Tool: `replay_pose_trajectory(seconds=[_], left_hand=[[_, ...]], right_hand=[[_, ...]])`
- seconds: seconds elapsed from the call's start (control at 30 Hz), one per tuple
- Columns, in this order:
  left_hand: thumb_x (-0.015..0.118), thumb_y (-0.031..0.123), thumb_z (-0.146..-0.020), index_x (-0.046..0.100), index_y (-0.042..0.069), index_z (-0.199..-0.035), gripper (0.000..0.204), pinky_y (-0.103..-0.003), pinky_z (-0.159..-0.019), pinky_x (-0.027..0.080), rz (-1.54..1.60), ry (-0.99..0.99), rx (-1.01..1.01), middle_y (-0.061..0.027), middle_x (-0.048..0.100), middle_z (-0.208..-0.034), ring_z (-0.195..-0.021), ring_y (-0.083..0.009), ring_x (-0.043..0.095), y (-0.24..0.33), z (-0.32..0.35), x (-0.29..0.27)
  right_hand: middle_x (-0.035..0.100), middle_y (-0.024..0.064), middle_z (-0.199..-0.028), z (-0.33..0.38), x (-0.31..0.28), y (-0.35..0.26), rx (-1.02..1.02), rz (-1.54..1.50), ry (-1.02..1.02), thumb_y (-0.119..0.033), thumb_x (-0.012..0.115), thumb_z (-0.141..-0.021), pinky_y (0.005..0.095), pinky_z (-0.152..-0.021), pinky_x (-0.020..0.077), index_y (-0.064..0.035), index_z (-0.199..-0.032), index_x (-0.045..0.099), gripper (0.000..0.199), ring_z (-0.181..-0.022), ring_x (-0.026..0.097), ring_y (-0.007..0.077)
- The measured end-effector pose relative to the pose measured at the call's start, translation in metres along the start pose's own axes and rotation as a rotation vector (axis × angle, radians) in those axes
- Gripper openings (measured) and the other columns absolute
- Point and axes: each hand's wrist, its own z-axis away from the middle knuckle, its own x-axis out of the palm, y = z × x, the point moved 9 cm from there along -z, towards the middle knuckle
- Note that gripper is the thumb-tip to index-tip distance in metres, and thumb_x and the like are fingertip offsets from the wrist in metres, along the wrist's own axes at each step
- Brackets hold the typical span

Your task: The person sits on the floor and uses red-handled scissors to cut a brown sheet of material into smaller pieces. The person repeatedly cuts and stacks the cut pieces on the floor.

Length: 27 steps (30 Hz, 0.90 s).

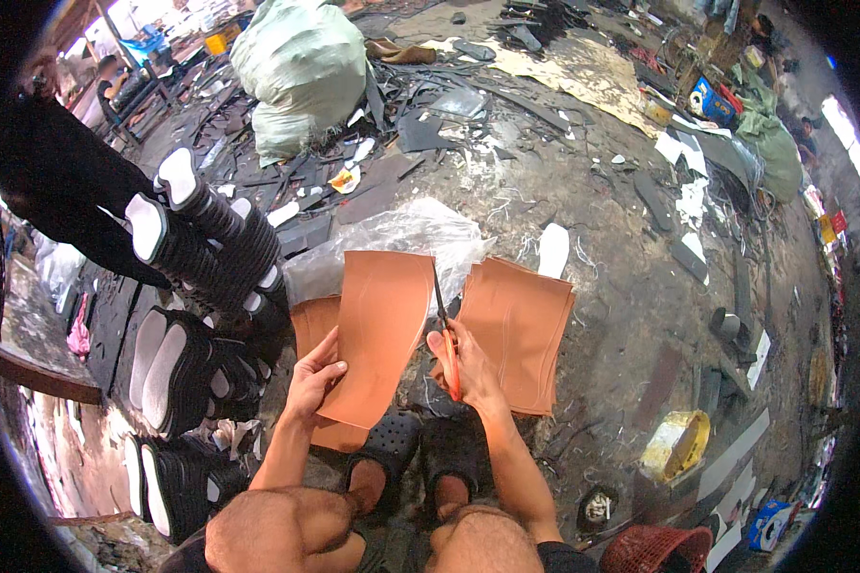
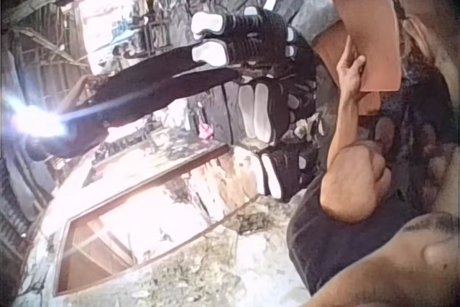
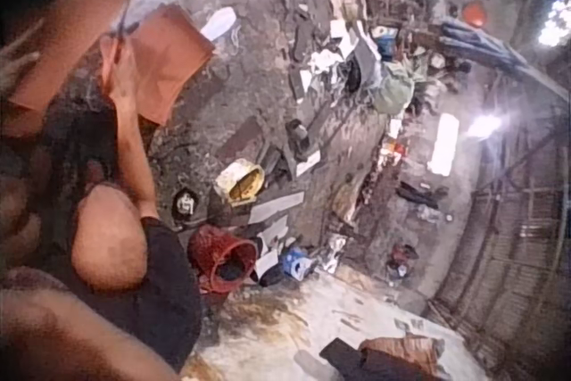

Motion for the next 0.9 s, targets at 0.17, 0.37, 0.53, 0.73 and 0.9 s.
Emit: replay_pose_trajectory(seconds=[0.17,0.37,0.53,0.73,0.9], left_hand=[[0.058,-0.006,-0.086,0.048,0.007,-0.142,0.058,-0.030,-0.092,0.052,-0.113,-0.065,-0.084,-0.0105,0.059,-0.133,-0.112,-0.0162,0.061,-0.005,-0.002,-0.002],[0.063,0.012,-0.091,0.058,0.003,-0.128,0.038,-0.035,-0.096,0.047,0.116,0.035,-0.051,-0.0101,0.061,-0.123,-0.111,-0.0212,0.058,-0.013,-0.008,0.031],[0.062,0.015,-0.095,0.062,-0.003,-0.110,0.023,-0.034,-0.093,0.049,0.054,-0.003,0.291,-0.0075,0.063,-0.109,-0.106,-0.0177,0.059,0.002,-0.062,0.067],[0.060,0.003,-0.092,0.059,0.002,-0.110,0.018,-0.030,-0.085,0.051,0.334,0.250,0.341,-0.0062,0.061,-0.105,-0.094,-0.0161,0.061,0.025,-0.051,0.074],[0.063,0.006,-0.089,0.061,-0.003,-0.105,0.018,-0.032,-0.085,0.051,0.157,0.295,0.368,-0.0070,0.063,-0.105,-0.096,-0.0193,0.062,0.049,-0.062,0.024]], right_hand=[[0.064,0.0092,-0.072,0.009,-0.006,-0.007,-0.021,0.026,0.108,-0.069,0.050,-0.089,0.0321,-0.062,0.0496,-0.0008,-0.114,0.058,0.073,-0.064,0.064,0.0186],[0.050,-0.0018,-0.054,0.013,0.036,-0.028,-0.060,-0.499,0.047,-0.040,0.059,-0.097,0.0231,-0.041,0.0345,-0.0081,-0.073,0.055,0.041,-0.044,0.046,0.0054],[0.050,-0.0030,-0.056,0.019,0.049,-0.048,-0.129,-0.428,0.112,-0.040,0.063,-0.095,0.0225,-0.040,0.0352,-0.0065,-0.079,0.058,0.038,-0.044,0.047,0.0060],[0.050,-0.0032,-0.055,-0.002,0.039,-0.066,-0.097,-0.359,0.061,-0.044,0.062,-0.095,0.0240,-0.040,0.0359,-0.0060,-0.080,0.059,0.041,-0.045,0.048,0.0065],[0.056,0.0011,-0.060,-0.019,0.025,-0.038,-0.057,-0.405,-0.001,-0.043,0.064,-0.094,0.0252,-0.046,0.0398,-0.0042,-0.086,0.062,0.040,-0.051,0.052,0.0085]])
